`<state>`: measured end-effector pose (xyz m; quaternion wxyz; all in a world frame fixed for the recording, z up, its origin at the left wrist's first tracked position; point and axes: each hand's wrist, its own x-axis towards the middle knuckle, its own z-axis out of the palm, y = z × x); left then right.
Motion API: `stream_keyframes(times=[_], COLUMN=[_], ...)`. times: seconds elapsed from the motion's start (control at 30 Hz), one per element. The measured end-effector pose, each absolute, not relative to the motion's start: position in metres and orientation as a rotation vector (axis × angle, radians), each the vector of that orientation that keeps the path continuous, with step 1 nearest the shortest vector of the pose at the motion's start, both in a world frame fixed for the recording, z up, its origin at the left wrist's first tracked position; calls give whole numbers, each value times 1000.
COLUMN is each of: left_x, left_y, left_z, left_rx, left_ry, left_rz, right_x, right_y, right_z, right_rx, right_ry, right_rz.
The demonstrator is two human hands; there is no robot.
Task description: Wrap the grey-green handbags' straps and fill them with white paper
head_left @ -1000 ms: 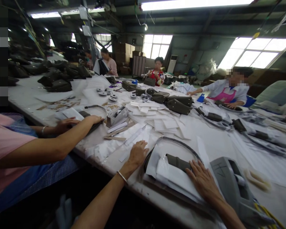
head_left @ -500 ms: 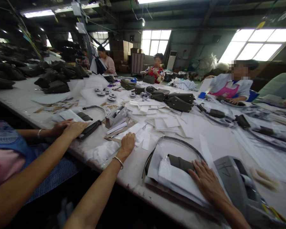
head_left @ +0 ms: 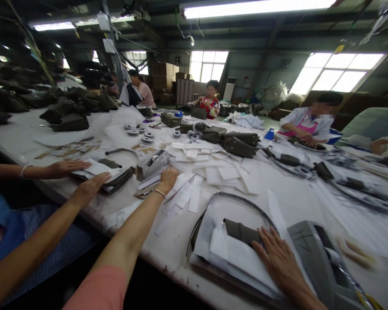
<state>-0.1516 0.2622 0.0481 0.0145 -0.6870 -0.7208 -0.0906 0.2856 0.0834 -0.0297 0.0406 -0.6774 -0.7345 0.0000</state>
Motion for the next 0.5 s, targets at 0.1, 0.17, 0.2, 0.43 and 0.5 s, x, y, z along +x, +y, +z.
stream_keyframes(times=[0.1, 0.17, 0.2, 0.43, 0.5], left_x=[-154, -155, -155, -162, -168], left_y=[283, 293, 297, 302, 302], left_z=[43, 39, 38, 41, 49], left_rx=[-2188, -2216, -2225, -2148, -2071], left_ry=[-2273, -2298, -2309, -2407, -2453], left_rz=[-271, -275, -283, -503, -604], right_x=[281, 277, 276, 276, 279], right_y=[81, 79, 79, 79, 80], right_z=[-21, -15, -12, -18, -22], right_rx=[-2091, -2099, -2107, -2135, -2116], right_ry=[-2249, -2251, -2251, -2257, -2267], right_rz=[24, 47, 59, 32, 6])
